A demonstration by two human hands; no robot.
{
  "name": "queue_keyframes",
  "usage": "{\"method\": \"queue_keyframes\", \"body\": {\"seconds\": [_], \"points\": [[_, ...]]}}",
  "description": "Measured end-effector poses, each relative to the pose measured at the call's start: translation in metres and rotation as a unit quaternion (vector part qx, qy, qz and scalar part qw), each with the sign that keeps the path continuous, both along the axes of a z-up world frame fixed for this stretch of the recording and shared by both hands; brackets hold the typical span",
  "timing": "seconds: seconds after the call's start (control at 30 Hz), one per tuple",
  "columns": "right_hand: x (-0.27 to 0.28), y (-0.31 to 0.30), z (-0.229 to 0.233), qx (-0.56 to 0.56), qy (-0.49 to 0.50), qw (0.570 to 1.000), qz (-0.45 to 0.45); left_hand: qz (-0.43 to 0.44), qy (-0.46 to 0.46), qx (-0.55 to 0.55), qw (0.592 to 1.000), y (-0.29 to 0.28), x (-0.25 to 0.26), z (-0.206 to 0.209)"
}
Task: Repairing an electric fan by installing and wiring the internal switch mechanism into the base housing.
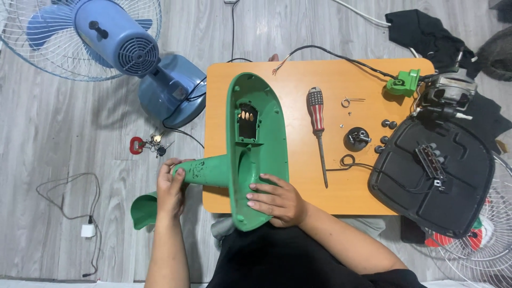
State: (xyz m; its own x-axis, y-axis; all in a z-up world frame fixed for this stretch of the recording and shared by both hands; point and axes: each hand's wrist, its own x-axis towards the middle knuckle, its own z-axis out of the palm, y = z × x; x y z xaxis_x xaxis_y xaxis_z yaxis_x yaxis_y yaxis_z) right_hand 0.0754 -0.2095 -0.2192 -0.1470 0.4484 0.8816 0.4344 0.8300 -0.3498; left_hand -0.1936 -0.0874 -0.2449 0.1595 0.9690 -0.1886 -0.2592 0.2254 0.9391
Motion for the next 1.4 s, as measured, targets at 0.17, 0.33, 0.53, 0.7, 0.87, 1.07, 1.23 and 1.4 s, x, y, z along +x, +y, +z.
{"method": "queue_keyframes", "body": {"seconds": [0.17, 0.33, 0.53, 0.7, 0.87, 1.07, 1.23, 1.4], "points": [[0.007, -0.006, -0.007, -0.005, 0.076, 0.997, 0.020, 0.080, -0.178, 0.010, 0.981, -0.007, 0.010, -0.021], [0.007, 0.000, 0.023, 0.000, 0.143, 0.990, 0.009, 0.113, -0.192, 0.076, 0.972, -0.018, 0.017, -0.012], [0.015, -0.002, 0.011, -0.022, 0.105, 0.994, -0.001, 0.052, -0.020, 0.190, 0.980, -0.024, 0.013, 0.016], [0.018, -0.008, -0.001, -0.048, 0.064, 0.997, -0.019, 0.021, 0.018, 0.205, 0.978, -0.027, 0.011, 0.036], [0.021, -0.018, -0.010, -0.066, 0.034, 0.996, -0.041, 0.038, 0.026, 0.162, 0.986, -0.027, 0.007, 0.015], [0.021, -0.029, -0.012, -0.096, 0.024, 0.993, -0.067, 0.017, 0.043, 0.125, 0.991, -0.030, 0.019, 0.027], [0.022, -0.039, -0.003, -0.113, 0.050, 0.991, -0.049, 0.011, 0.011, 0.082, 0.997, -0.034, -0.005, -0.050], [0.027, -0.044, 0.000, -0.106, 0.036, 0.992, -0.055, -0.010, 0.014, 0.067, 0.998, -0.043, 0.020, -0.011]]}}
